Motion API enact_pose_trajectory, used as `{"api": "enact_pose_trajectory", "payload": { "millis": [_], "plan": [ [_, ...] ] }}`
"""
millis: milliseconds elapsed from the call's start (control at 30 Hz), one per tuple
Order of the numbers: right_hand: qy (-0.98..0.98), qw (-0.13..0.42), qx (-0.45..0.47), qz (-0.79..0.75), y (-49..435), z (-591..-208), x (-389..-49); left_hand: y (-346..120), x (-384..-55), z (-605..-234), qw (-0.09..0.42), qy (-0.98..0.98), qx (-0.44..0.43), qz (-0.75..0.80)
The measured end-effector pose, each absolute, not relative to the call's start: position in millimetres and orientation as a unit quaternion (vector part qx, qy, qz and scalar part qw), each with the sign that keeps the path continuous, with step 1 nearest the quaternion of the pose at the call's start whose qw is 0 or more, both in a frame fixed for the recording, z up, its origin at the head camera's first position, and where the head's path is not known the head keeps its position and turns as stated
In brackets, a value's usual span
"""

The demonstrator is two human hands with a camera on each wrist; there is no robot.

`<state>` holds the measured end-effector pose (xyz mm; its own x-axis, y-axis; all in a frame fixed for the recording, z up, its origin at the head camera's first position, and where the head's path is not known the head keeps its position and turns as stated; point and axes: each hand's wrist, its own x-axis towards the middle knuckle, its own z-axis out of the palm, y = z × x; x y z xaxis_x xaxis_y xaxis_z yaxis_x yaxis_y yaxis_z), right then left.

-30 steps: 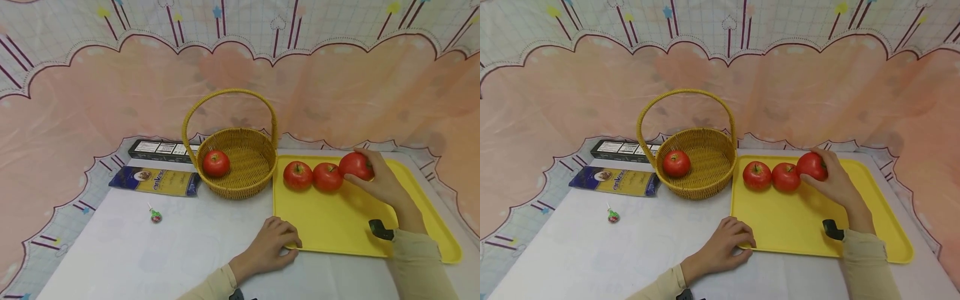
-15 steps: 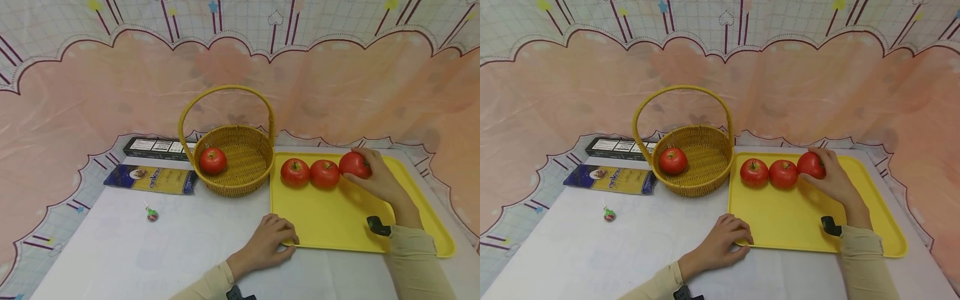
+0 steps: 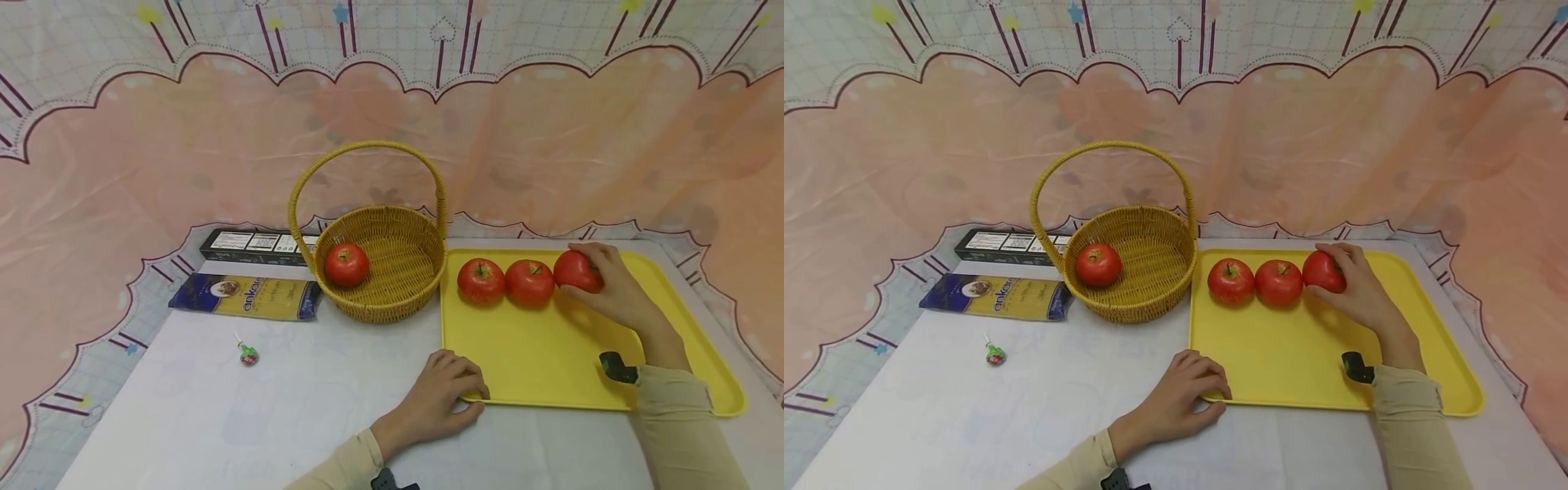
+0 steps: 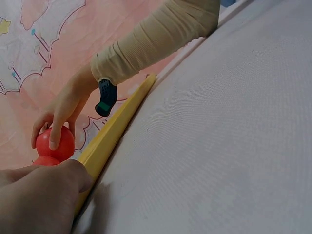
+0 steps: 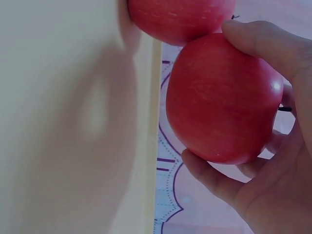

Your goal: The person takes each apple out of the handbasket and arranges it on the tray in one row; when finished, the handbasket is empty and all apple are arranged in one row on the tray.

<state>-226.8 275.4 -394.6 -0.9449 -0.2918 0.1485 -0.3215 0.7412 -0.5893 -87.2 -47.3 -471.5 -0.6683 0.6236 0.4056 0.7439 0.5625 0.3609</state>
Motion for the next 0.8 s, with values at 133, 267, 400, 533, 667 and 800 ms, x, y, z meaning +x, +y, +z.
{"api": "enact_pose_trajectory", "payload": {
  "millis": [133,267,400,533,667,800],
  "plan": [
    [-0.933,0.016,0.161,0.32,276.3,-395.7,-227.4,-47.3,-87.0,-472.0,0.121,-0.876,-0.391,-0.257],
    [-0.934,0.015,0.162,0.319,276.7,-396.4,-227.9,-46.6,-87.5,-472.8,0.119,-0.876,-0.388,-0.259],
    [-0.931,0.022,0.168,0.323,277.2,-398.7,-229.4,-46.4,-87.5,-473.5,0.12,-0.876,-0.385,-0.264],
    [-0.933,0.017,0.162,0.322,278.8,-401.0,-231.0,-46.4,-87.7,-473.5,0.117,-0.875,-0.386,-0.268],
    [-0.933,0.015,0.16,0.323,279.8,-403.3,-231.4,-46.7,-87.6,-473.3,0.112,-0.875,-0.387,-0.268],
    [-0.931,0.019,0.17,0.323,280.8,-405.8,-231.7,-46.4,-87.4,-473.0,0.114,-0.876,-0.387,-0.263]
  ]
}}
